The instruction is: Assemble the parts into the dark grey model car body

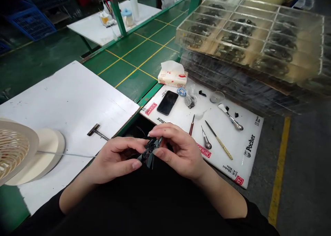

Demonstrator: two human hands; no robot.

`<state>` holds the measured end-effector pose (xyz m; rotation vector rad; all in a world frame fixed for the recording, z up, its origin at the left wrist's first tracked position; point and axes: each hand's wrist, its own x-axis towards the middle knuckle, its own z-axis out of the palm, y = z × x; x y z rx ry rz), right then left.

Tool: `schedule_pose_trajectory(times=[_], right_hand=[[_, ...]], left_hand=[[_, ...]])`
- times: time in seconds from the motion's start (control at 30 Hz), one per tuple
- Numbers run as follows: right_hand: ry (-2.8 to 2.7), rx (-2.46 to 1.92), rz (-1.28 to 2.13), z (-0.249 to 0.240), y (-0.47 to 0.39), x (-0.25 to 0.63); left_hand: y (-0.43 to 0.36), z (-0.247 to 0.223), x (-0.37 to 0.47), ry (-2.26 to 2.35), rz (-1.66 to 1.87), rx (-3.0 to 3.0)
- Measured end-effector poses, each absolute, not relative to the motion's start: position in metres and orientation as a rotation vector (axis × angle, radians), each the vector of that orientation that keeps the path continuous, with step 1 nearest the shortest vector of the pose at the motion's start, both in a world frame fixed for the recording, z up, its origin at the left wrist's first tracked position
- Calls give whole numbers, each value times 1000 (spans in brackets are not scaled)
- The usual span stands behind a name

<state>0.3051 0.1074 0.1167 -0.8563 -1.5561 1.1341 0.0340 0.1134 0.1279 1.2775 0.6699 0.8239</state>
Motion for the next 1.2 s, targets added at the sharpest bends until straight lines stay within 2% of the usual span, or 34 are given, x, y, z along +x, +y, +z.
schedule_pose_trajectory(times=[0.17, 0.33, 0.63, 1.2], right_hand=[[-1468, -777, 1159, 111, 105, 305], [-1391, -1008, 1120, 109, 105, 305], [-1553, -1113, 784, 108, 103, 298], [-1540, -1067, 822, 107, 103, 299]], left_hand=[[114, 129, 37, 701, 809, 1328], [108, 112, 46, 685, 814, 985], [101, 105, 64, 835, 779, 637], [106, 102, 68, 860, 764, 557]])
